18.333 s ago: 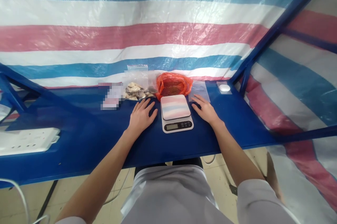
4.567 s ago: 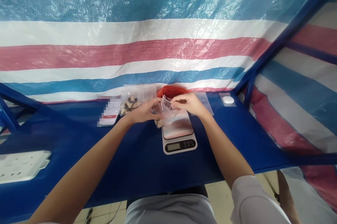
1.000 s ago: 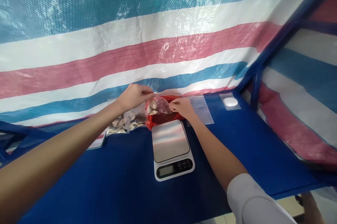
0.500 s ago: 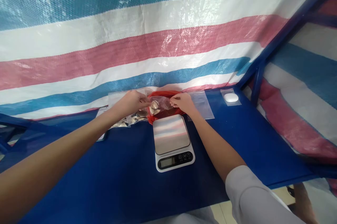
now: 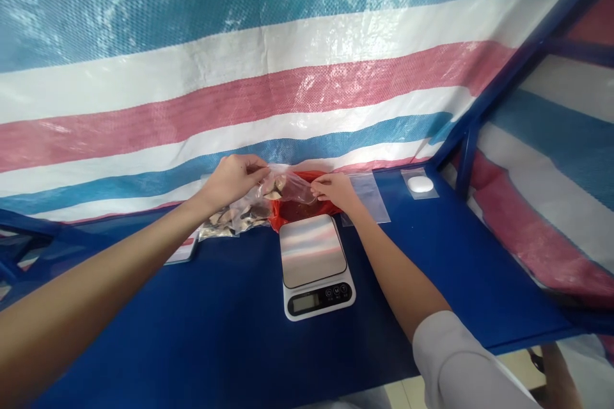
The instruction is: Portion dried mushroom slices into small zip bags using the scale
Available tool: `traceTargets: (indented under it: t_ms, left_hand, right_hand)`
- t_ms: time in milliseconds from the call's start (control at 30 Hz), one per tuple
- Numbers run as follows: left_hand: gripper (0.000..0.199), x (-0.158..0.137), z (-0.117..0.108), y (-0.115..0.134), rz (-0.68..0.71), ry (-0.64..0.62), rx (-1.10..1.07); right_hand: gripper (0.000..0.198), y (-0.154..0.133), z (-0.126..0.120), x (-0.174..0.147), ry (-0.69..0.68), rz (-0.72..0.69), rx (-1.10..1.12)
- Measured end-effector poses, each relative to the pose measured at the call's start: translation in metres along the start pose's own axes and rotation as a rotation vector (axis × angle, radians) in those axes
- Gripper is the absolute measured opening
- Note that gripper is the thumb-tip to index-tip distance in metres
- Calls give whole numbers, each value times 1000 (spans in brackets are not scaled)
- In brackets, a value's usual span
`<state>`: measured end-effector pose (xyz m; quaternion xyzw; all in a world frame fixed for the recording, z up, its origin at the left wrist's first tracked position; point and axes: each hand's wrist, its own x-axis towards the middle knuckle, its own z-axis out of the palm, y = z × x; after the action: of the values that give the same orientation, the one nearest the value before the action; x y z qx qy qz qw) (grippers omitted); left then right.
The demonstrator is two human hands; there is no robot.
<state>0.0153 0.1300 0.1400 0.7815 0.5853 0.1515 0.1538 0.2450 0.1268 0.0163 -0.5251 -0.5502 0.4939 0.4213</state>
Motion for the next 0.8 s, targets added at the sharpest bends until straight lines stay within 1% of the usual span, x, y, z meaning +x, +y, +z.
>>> traceTargets:
  t_ms: [167,367,500,600,700,800]
  left_hand:
    - [28,5,-5,7,54,36,37]
    - [28,7,-8,14,74,10,20]
    - [31,5,-5,8,75,10,35]
    - [36,3,-4,1,71,-34,67]
    - [36,2,-6,-5,76,-78,99]
    - [35,1,-9,-7,100,-46,116]
  right_hand:
    - [14,0,8,0,-22,-13,-14]
    - [14,4,12,1,-41,9,-17]
    - [16,5,10,1,-40,14,-1]
    - [17,3,10,1,-26,31,-1]
    - [15,1,11,0,-16,67,44]
    - [16,0,10,0,-1,116,134]
